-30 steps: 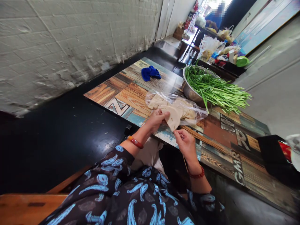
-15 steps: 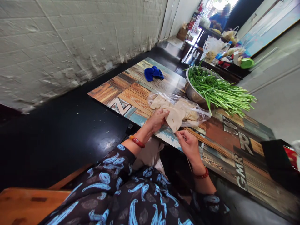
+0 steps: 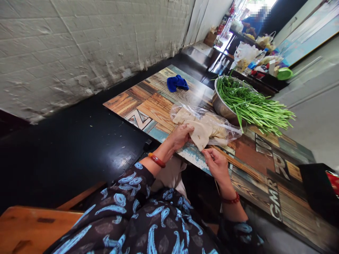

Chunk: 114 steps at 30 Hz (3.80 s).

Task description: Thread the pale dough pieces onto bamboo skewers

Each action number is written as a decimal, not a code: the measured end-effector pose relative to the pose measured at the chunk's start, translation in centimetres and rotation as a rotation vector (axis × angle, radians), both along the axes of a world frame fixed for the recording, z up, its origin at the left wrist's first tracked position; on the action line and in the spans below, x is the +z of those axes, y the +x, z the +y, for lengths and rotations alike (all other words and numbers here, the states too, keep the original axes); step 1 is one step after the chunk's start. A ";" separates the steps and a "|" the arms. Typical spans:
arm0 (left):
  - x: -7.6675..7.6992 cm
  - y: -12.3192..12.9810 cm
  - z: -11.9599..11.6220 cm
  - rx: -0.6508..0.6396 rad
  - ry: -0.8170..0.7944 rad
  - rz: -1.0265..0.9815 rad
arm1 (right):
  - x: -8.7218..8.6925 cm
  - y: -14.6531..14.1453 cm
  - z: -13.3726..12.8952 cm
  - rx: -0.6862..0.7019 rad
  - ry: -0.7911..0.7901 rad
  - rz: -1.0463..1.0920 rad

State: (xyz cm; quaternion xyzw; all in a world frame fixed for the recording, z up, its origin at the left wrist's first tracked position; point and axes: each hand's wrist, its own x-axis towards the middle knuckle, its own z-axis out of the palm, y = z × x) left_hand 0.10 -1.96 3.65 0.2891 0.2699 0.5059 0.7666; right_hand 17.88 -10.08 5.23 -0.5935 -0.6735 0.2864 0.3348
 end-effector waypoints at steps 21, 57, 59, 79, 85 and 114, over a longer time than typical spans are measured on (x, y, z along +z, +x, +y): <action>0.2 -0.2 0.2 -0.019 -0.135 -0.093 | -0.8 0.6 0.8 0.052 -0.015 0.078; 0.2 0.1 0.1 -0.008 -0.054 -0.126 | -0.6 -1.2 2.0 -0.046 -0.013 0.103; 0.3 0.1 0.1 -0.008 -0.038 -0.142 | -0.7 -1.1 1.9 -0.041 -0.026 0.144; 0.1 0.3 0.0 0.014 -0.015 -0.157 | -1.2 -1.8 2.6 -0.055 -0.031 0.178; 0.2 0.3 -0.1 0.028 -0.024 -0.143 | -1.4 -2.5 2.9 -0.116 -0.110 0.386; 3.1 1.3 -2.4 0.178 -0.098 0.033 | -2.3 -1.6 -7.2 -0.035 -0.180 0.407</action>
